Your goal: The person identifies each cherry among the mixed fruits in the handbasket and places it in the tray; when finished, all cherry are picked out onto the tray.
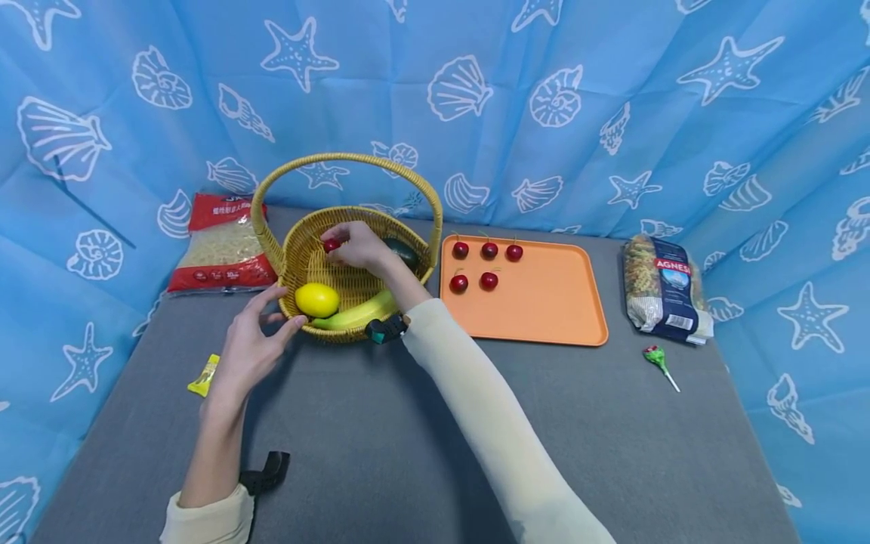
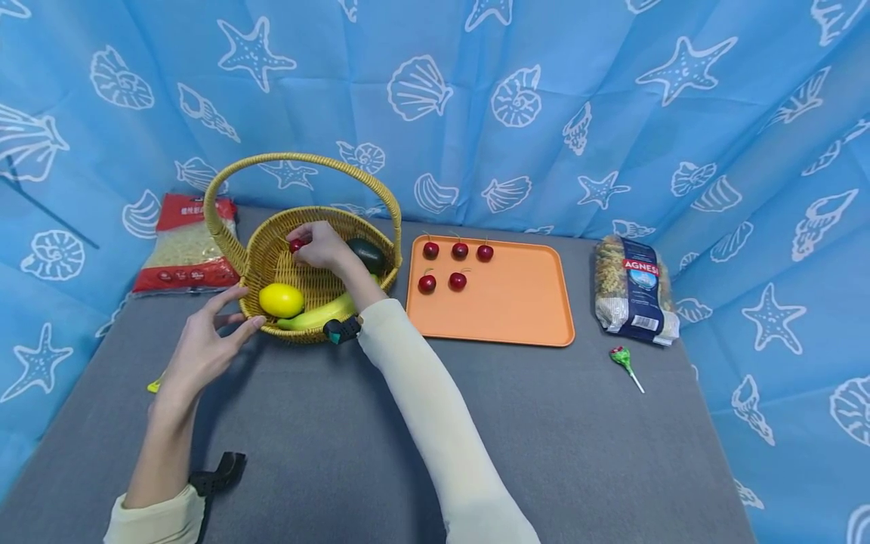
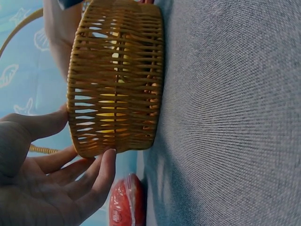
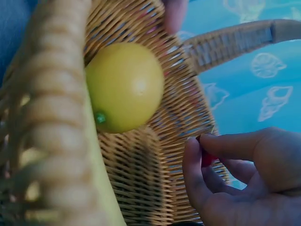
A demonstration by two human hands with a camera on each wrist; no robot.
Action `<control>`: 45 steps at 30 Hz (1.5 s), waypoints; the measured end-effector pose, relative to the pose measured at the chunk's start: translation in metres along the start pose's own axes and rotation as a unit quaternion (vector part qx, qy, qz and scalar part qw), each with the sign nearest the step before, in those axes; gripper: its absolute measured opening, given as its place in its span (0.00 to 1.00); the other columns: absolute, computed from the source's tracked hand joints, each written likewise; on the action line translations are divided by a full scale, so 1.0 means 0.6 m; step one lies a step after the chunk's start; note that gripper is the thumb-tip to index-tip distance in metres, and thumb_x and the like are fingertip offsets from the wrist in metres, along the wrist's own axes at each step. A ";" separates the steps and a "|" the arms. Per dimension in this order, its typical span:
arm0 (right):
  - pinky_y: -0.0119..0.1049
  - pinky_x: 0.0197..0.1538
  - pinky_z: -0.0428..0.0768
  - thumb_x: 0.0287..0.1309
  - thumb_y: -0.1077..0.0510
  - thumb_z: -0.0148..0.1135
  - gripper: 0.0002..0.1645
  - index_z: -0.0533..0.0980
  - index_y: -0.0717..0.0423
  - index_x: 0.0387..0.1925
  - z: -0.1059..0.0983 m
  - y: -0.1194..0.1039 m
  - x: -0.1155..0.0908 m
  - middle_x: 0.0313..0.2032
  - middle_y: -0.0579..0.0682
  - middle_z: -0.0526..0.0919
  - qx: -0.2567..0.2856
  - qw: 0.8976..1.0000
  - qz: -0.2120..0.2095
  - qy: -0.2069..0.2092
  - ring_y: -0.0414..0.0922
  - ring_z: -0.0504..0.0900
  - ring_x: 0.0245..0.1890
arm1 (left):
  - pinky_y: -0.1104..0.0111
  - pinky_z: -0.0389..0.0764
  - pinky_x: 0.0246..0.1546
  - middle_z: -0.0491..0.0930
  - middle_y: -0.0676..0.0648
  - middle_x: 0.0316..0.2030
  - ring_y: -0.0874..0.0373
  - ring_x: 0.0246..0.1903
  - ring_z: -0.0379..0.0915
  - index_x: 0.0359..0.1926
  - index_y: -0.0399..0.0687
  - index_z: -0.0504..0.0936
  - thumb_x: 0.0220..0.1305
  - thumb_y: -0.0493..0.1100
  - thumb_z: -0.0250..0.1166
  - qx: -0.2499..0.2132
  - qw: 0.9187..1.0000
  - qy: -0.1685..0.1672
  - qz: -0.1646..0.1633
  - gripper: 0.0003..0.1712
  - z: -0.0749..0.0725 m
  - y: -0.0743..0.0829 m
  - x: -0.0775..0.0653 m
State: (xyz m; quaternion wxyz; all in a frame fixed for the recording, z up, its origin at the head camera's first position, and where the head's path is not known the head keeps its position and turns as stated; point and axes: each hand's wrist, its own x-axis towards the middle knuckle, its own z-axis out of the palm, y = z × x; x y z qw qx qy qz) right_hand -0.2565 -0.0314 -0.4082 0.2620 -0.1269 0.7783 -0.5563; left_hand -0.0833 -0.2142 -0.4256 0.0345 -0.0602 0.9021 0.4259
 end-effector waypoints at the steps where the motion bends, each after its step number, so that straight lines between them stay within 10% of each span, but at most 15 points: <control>1: 0.54 0.67 0.87 0.74 0.71 0.62 0.22 0.77 0.68 0.67 -0.002 0.000 -0.005 0.63 0.65 0.81 0.008 1.000 -0.007 -0.001 0.59 0.87 0.54 | 0.34 0.81 0.65 0.57 0.36 0.86 0.28 0.70 0.74 0.83 0.45 0.64 0.79 0.51 0.67 0.000 1.000 0.001 0.001 0.40 0.000 0.000 0.000; 11: 0.34 0.55 0.89 0.72 0.61 0.70 0.20 0.81 0.59 0.61 -0.035 -0.016 -0.092 0.58 0.57 0.85 -0.048 0.990 -0.128 -0.015 0.53 0.87 0.57 | 0.33 0.79 0.67 0.55 0.36 0.86 0.29 0.72 0.72 0.84 0.48 0.62 0.79 0.53 0.67 -0.008 1.000 -0.012 -0.012 0.41 0.000 0.001 -0.001; 18: 0.36 0.54 0.91 0.68 0.65 0.73 0.20 0.81 0.62 0.59 -0.072 -0.020 -0.196 0.57 0.57 0.84 -0.047 0.979 -0.198 -0.018 0.49 0.90 0.44 | 0.33 0.79 0.68 0.55 0.37 0.86 0.28 0.72 0.72 0.84 0.48 0.62 0.79 0.51 0.67 -0.010 1.000 -0.007 -0.013 0.41 0.001 0.002 -0.002; 26: 0.31 0.46 0.90 0.62 0.64 0.78 0.21 0.83 0.59 0.56 -0.149 0.027 -0.315 0.53 0.55 0.85 -0.120 0.946 -0.273 0.127 0.46 0.90 0.41 | 0.33 0.79 0.67 0.56 0.36 0.86 0.29 0.71 0.73 0.83 0.46 0.63 0.79 0.51 0.67 -0.005 1.000 -0.001 -0.002 0.40 0.000 0.002 -0.003; 35: 0.30 0.50 0.92 0.68 0.63 0.74 0.22 0.82 0.61 0.61 -0.268 0.138 -0.346 0.56 0.61 0.80 -0.183 0.936 -0.165 0.252 0.60 0.93 0.46 | 0.33 0.80 0.66 0.56 0.34 0.85 0.28 0.70 0.74 0.83 0.43 0.62 0.80 0.52 0.66 0.014 1.000 -0.009 0.016 0.41 -0.003 -0.002 -0.001; 40: 0.59 0.56 0.90 0.71 0.65 0.70 0.22 0.81 0.65 0.64 -0.308 0.199 -0.332 0.61 0.68 0.81 -0.239 0.936 -0.096 0.242 0.68 0.91 0.51 | 0.32 0.78 0.67 0.58 0.31 0.84 0.29 0.68 0.75 0.83 0.41 0.62 0.79 0.51 0.67 0.028 0.999 -0.018 0.038 0.42 -0.008 -0.003 0.000; 45: 0.62 0.61 0.88 0.70 0.65 0.71 0.22 0.81 0.65 0.63 -0.327 0.241 -0.315 0.62 0.67 0.84 -0.261 0.939 -0.039 0.218 0.65 0.90 0.54 | 0.31 0.77 0.68 0.61 0.28 0.82 0.30 0.67 0.75 0.84 0.38 0.59 0.79 0.52 0.67 0.047 0.997 -0.040 0.054 0.44 -0.019 0.001 -0.002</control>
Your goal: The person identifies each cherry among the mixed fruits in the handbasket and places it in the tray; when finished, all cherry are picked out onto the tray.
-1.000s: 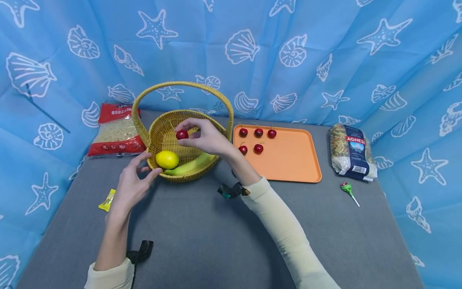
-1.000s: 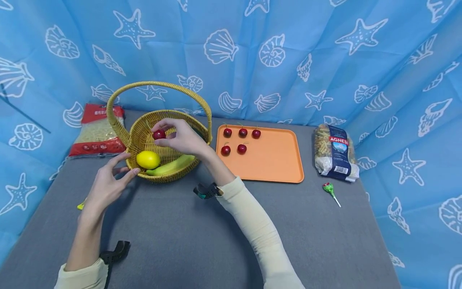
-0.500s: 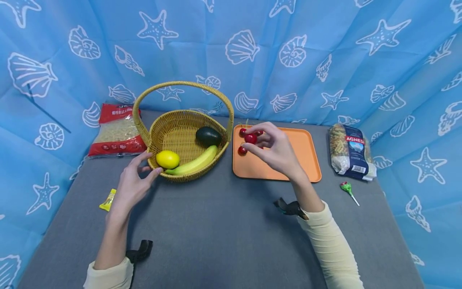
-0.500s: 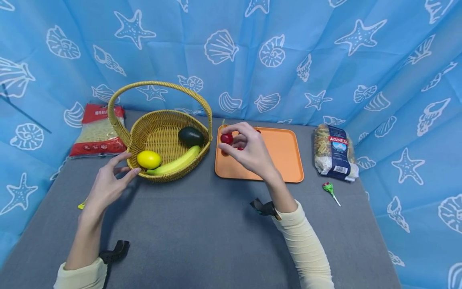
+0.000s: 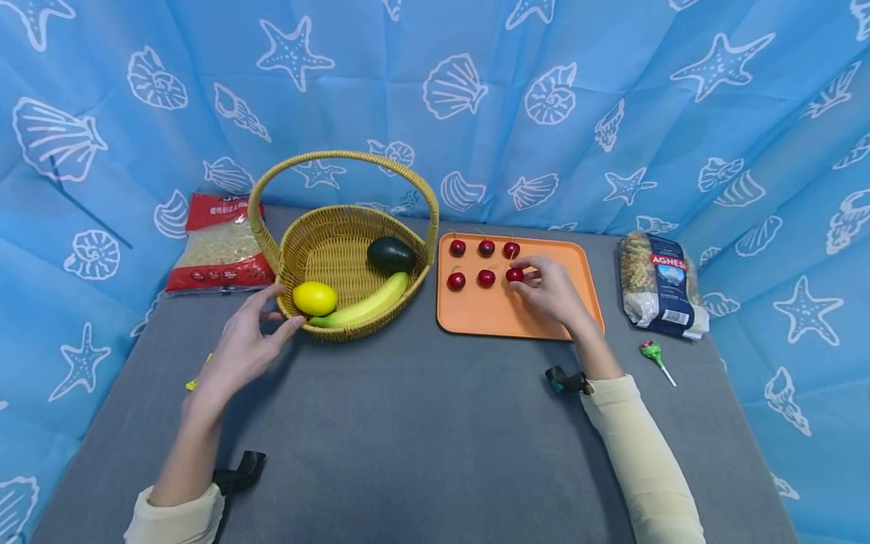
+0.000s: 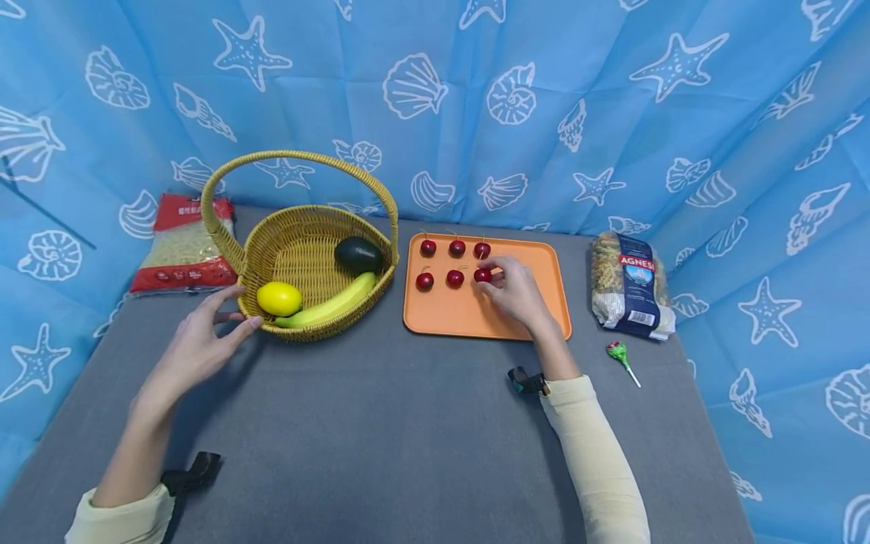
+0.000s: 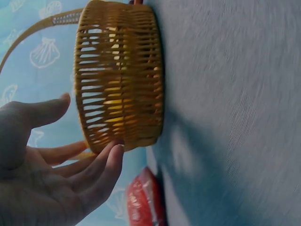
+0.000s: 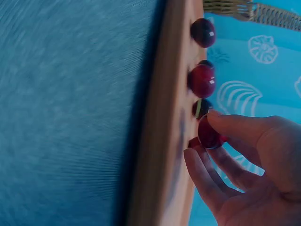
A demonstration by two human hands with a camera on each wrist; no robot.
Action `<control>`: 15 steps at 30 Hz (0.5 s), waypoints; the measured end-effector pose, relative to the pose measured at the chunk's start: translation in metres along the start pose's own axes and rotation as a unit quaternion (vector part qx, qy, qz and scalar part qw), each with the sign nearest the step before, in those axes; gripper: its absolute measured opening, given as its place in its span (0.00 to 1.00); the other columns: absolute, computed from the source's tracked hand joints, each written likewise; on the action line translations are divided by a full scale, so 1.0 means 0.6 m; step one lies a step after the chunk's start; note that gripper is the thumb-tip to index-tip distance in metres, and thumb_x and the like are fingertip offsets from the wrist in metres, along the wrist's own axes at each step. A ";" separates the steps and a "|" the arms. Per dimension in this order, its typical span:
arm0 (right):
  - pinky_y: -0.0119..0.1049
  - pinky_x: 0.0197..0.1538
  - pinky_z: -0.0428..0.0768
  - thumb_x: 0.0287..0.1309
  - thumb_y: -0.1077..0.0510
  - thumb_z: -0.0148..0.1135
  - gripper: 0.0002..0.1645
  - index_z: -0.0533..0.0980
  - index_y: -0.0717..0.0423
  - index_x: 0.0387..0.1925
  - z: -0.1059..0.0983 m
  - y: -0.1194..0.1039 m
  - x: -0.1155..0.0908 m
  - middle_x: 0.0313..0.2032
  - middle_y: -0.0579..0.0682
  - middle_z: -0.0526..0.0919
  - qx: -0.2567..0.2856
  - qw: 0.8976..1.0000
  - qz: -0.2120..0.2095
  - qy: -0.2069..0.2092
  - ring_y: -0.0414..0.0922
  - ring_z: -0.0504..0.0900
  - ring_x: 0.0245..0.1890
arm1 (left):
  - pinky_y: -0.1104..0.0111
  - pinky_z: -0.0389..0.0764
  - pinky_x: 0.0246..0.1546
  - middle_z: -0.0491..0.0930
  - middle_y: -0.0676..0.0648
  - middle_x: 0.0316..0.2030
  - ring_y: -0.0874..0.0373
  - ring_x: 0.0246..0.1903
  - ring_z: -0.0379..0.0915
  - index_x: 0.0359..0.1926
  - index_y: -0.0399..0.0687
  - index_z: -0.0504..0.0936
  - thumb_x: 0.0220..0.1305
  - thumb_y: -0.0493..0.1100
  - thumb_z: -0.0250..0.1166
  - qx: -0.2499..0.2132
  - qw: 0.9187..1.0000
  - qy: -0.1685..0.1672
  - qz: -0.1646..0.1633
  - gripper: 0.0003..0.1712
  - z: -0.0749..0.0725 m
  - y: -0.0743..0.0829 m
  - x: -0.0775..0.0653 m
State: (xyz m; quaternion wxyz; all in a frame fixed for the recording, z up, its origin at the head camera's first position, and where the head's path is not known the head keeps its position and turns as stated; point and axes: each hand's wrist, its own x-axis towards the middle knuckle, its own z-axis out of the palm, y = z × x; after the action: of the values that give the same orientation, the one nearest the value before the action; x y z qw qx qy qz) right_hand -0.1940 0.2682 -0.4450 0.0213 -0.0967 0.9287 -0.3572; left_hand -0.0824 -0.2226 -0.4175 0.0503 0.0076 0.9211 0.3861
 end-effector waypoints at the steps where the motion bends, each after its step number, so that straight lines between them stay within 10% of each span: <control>1: 0.61 0.62 0.88 0.70 0.65 0.71 0.23 0.81 0.65 0.63 0.003 0.006 0.003 0.62 0.67 0.84 -0.004 1.000 0.007 -0.005 0.64 0.89 0.54 | 0.30 0.76 0.68 0.61 0.28 0.81 0.30 0.67 0.75 0.84 0.38 0.58 0.80 0.52 0.66 0.006 1.000 -0.005 0.004 0.45 -0.004 0.000 -0.001; 15: 0.59 0.63 0.86 0.71 0.59 0.72 0.27 0.78 0.62 0.68 0.011 0.031 0.016 0.64 0.65 0.82 -0.002 0.999 0.034 -0.035 0.61 0.85 0.55 | 0.34 0.86 0.57 0.71 0.30 0.76 0.30 0.66 0.77 0.81 0.42 0.65 0.74 0.60 0.71 0.092 0.994 -0.024 0.059 0.46 -0.074 0.022 -0.011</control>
State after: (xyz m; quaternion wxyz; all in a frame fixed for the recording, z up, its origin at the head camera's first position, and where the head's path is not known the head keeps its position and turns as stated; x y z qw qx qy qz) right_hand -0.2056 0.2755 -0.4618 0.0660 -0.0779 0.9307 -0.3512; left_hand -0.0807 -0.2450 -0.3767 0.0486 0.0755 0.9493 0.3012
